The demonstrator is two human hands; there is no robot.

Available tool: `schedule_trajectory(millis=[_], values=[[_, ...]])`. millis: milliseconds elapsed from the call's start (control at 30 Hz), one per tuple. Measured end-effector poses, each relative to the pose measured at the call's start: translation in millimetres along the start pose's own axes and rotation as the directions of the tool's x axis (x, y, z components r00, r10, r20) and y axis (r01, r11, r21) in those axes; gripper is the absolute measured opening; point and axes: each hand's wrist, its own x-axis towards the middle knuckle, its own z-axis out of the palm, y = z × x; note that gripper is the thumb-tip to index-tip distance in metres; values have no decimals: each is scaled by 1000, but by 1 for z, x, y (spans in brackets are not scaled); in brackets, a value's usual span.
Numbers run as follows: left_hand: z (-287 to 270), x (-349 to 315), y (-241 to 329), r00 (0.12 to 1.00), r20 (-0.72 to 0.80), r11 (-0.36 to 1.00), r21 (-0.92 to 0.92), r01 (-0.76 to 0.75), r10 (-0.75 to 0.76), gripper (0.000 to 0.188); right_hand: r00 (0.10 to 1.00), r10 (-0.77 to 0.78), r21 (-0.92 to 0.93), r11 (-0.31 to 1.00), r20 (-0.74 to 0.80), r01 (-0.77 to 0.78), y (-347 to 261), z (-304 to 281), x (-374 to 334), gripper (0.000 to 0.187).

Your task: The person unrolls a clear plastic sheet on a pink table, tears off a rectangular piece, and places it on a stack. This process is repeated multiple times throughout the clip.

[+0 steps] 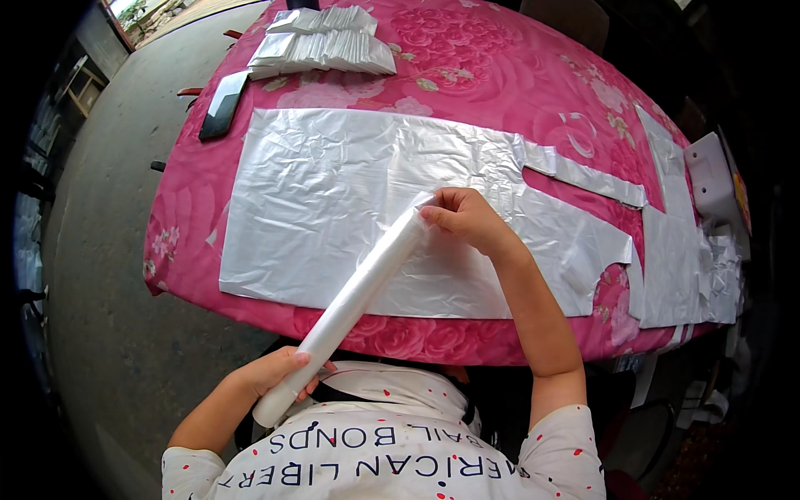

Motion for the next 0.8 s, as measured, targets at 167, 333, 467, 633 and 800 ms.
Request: schedule_trajectory(millis=[167,333,467,633,800], values=[[-4,-2,-1,998,58,999,-7,-33,34,69,994,-47,3,999,-96,48,2,-7,0,14],[-15,-15,2,996,53,995,75,73,-77,61,898,-160,-119,986,-411,121,27,-84,1,14],[-32,-29,-8,990,16,972,194,136,-142,53,760,-149,-99,989,-633,112,55,-162,-15,15],[-37,-36,14,989,50,773,630,75,-137,49,768,-133,-112,990,-627,80,58,-179,-22,16],[21,-6,106,982,87,210,970,-121,166,46,850,-238,-153,970,-471,187,38,-127,6,17]])
